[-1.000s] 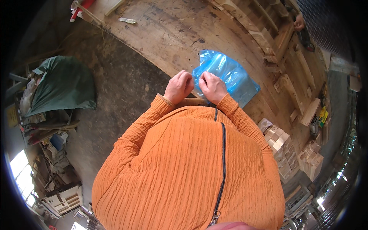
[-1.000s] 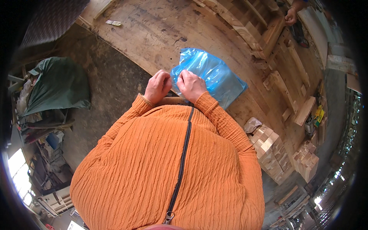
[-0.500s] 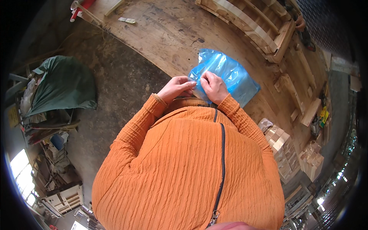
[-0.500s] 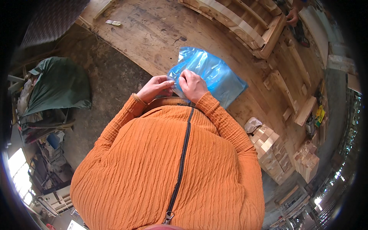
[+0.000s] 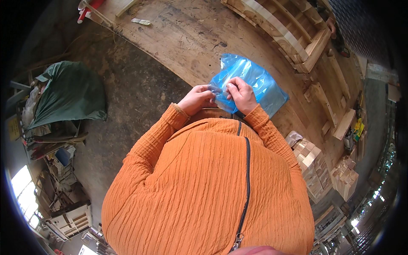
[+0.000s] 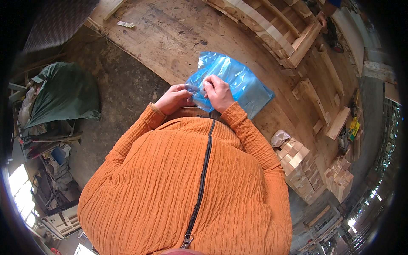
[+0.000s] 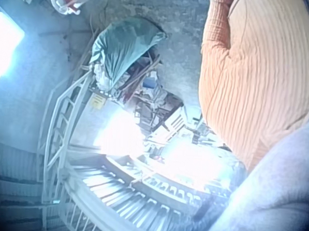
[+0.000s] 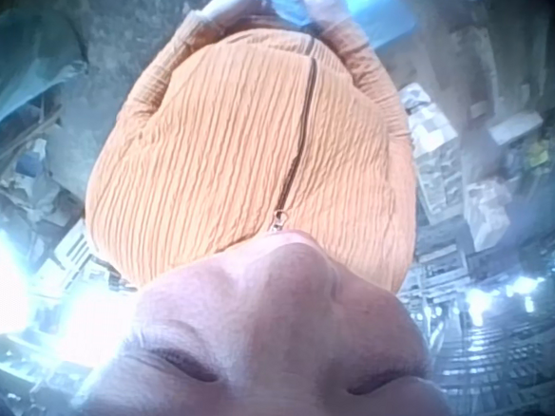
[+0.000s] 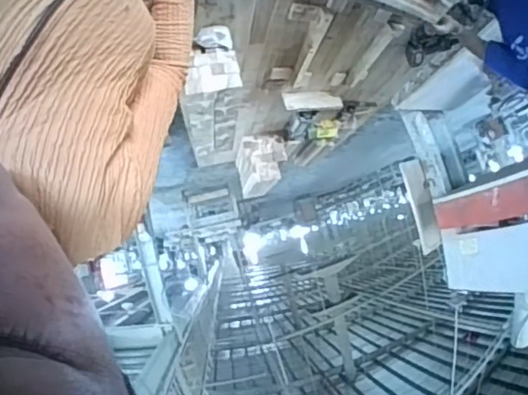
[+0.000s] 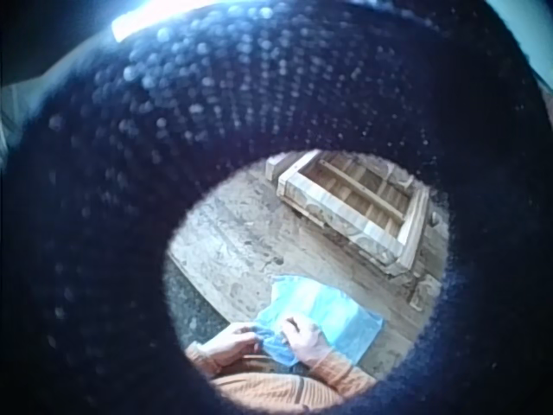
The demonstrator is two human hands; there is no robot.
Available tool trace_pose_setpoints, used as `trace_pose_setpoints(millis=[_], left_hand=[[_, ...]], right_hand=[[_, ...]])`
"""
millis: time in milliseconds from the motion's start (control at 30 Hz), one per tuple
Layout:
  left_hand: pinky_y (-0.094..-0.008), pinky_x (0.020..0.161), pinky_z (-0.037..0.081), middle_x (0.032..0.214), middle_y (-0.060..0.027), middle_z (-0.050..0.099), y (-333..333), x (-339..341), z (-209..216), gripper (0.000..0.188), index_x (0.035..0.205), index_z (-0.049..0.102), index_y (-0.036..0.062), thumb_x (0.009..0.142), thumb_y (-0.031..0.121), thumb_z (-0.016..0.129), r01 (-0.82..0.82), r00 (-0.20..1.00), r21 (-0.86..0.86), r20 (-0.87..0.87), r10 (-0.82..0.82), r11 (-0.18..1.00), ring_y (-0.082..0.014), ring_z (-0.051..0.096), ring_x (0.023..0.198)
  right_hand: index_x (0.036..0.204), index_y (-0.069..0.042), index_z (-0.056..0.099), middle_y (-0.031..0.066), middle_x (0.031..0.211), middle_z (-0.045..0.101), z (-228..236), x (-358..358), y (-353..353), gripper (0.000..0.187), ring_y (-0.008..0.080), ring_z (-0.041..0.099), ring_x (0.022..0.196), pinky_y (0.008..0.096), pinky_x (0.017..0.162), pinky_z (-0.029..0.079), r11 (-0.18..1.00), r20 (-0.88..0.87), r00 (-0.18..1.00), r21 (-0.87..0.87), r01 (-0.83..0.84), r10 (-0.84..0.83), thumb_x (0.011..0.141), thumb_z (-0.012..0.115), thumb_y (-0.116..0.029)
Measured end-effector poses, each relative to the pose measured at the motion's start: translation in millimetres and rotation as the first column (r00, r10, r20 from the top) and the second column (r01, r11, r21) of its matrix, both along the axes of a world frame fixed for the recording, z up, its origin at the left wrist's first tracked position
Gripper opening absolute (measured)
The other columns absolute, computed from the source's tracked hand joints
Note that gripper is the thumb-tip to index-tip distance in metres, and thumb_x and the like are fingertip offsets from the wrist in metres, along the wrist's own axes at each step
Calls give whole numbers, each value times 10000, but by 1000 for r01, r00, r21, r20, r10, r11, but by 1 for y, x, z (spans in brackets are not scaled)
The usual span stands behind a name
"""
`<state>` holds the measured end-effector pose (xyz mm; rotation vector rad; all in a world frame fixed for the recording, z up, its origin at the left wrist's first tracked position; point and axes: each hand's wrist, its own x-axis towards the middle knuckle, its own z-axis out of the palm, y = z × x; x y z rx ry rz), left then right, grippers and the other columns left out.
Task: The person unpacks a blue plastic bag on a workbench, removes several white foam blocks and smaller plastic-wrapped items, and places them on the table. The person then picks up a small wooden block and places it on a wooden frame.
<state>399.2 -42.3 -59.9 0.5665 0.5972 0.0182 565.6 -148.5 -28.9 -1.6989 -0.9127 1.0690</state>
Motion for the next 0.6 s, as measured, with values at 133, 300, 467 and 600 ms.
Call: trace_pose_setpoints(millis=[133,300,467,600], left_hand=[[-274,735,511,917,-60,601,0,-9,-1,197,1059,545,-20,881,38,484,-57,998,-20,18,58,998,-139,584,777],[-293,721,510,883,-62,589,0,-16,-7,165,1008,543,-9,866,19,464,-106,994,-34,-13,106,994,-151,579,767],[-316,700,513,816,-62,561,0,-16,-7,98,916,531,24,849,49,464,-186,982,-116,-53,181,976,-153,561,720],[-331,687,519,786,-60,540,3,-15,-3,75,888,515,34,844,63,461,-196,977,-59,-92,190,979,-149,553,705]], right_hand=[[869,15,562,91,722,603,3,2,-1,130,152,602,614,294,578,488,999,-32,998,12,46,-45,874,549,-114],[886,-2,581,126,776,620,7,2,-4,134,248,614,716,341,651,493,987,324,941,89,-136,100,819,599,-117],[888,-48,600,113,835,612,22,5,-16,203,277,590,786,387,738,461,945,521,795,-73,-320,310,792,641,-223],[879,-106,609,55,831,587,54,15,-38,215,243,541,866,389,842,380,916,846,448,-109,-386,289,764,663,-279]])
